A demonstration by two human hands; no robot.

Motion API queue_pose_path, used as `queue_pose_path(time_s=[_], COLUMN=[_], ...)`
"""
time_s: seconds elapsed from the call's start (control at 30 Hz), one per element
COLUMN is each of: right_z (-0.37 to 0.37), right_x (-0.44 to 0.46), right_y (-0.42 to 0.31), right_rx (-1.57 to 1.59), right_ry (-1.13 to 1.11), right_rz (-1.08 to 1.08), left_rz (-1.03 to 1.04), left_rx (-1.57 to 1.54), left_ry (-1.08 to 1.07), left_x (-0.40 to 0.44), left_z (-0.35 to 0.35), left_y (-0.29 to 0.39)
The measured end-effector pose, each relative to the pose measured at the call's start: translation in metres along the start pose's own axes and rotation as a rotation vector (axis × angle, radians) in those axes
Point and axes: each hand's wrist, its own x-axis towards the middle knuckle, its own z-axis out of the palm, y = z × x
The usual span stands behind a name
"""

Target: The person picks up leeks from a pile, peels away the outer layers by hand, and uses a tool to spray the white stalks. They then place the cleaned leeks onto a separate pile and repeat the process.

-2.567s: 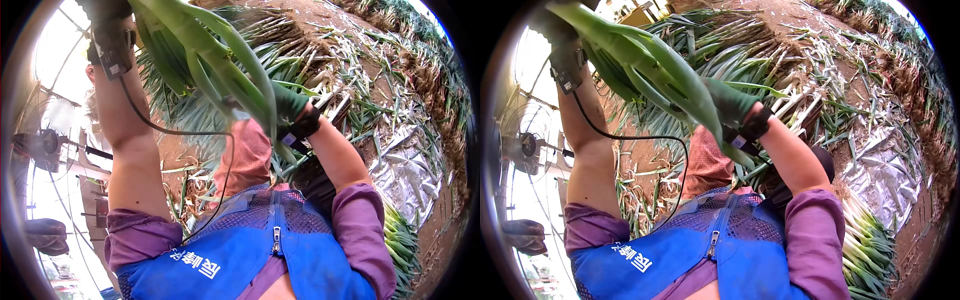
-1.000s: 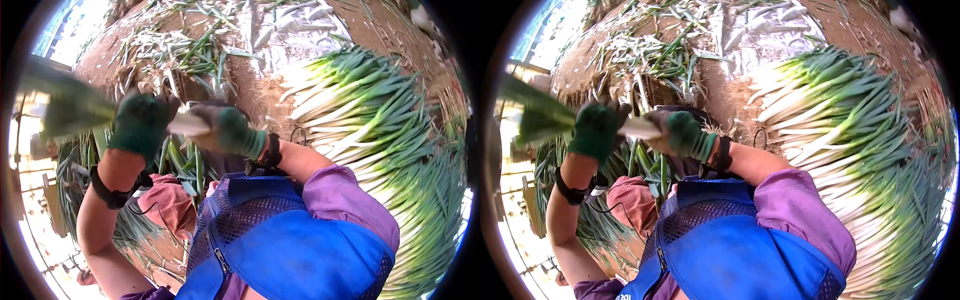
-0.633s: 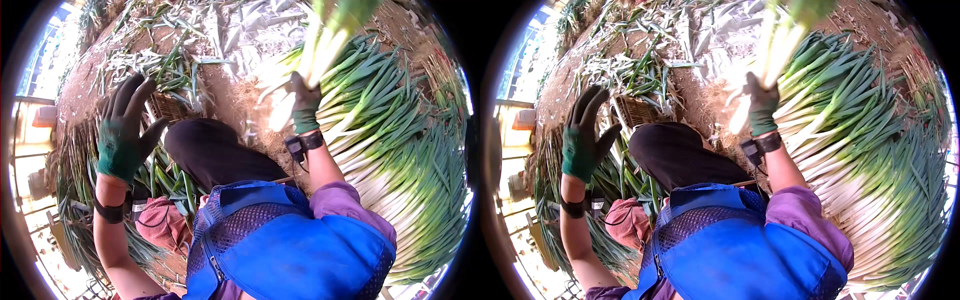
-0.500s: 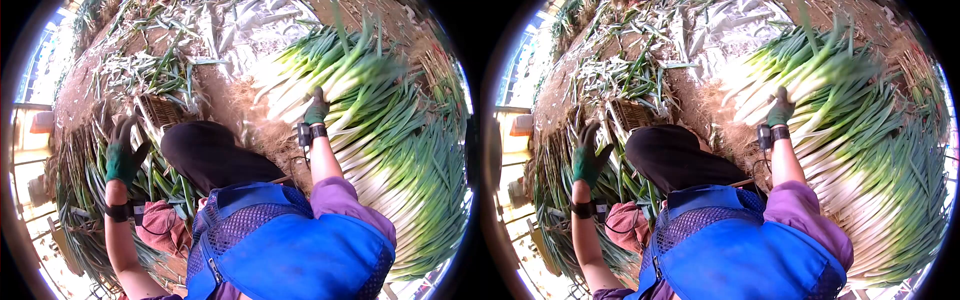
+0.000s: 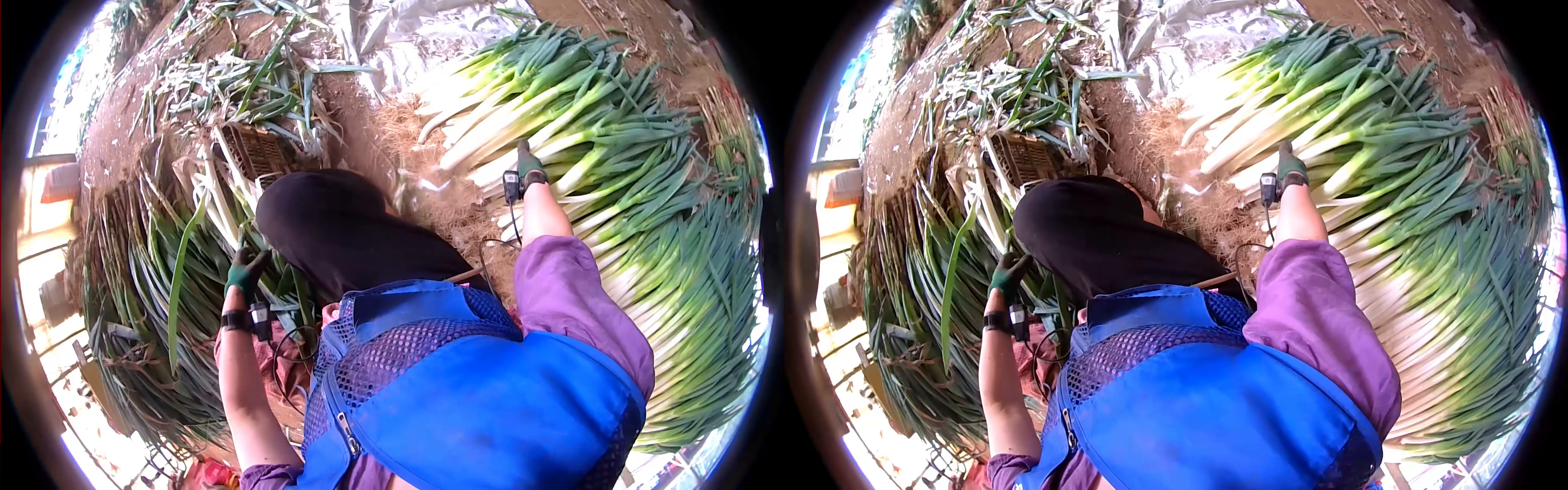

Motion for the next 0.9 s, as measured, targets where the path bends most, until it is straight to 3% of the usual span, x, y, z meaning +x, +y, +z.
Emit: queue_pose_path(time_s=[0.07,0.13,0.2,0.27,0.3,0.37,0.43,0.47,0.5,0.57,0.6,0.67,0.73,0.77,0.83,0.9], right_z=[-0.005,-0.004,-0.004,-0.01,-0.005,0.001,0.011,0.018,0.028,0.055,0.075,0.124,0.171,0.198,0.258,0.318], right_x=[-0.002,-0.011,-0.031,0.024,0.013,-0.019,-0.045,-0.031,-0.053,-0.033,-0.084,-0.173,-0.251,-0.289,-0.335,-0.379], right_y=[0.008,0.013,0.011,0.026,0.018,-0.006,-0.027,-0.036,-0.053,-0.082,-0.099,-0.127,-0.146,-0.148,-0.141,-0.129], right_rx=[-0.007,0.1,0.035,-0.065,-0.121,-0.281,-0.38,-0.402,-0.436,-0.291,-0.215,-0.09,-0.291,-0.297,-0.41,-0.518], right_ry=[-0.025,-0.098,-0.027,0.018,0.113,0.321,0.365,0.291,0.231,-0.008,-0.113,-0.438,-0.582,-0.747,-1.032,-1.294], right_rz=[-0.081,-0.105,-0.133,-0.388,-0.36,-0.378,-0.498,-0.674,-0.717,-0.986,-1.105,-1.106,-1.328,-1.293,-1.513,-1.608], left_rz=[-0.05,0.181,0.012,-0.072,-0.12,-0.171,-0.24,-0.245,-0.289,-0.316,-0.325,-0.272,-0.169,-0.059,0.052,0.009], left_rx=[-0.083,0.151,0.438,0.631,0.671,0.602,0.443,0.388,0.36,0.299,0.287,0.299,0.188,0.081,-0.186,-0.087], left_ry=[0.094,0.368,0.394,0.512,0.513,0.525,0.494,0.518,0.571,0.729,0.798,0.801,0.75,0.736,0.501,0.28], left_x=[-0.013,0.004,-0.037,-0.025,-0.017,0.008,0.011,0.01,0.008,0.012,0.006,0.008,0.004,0.029,0.024,0.015], left_z=[0.02,0.033,0.032,0.032,0.029,0.016,-0.009,-0.022,-0.034,-0.059,-0.07,-0.09,-0.086,-0.079,-0.058,-0.048], left_y=[0.027,0.013,0.076,0.07,0.062,0.029,0.021,0.016,0.01,-0.015,-0.019,-0.044,-0.043,-0.075,-0.065,-0.042])
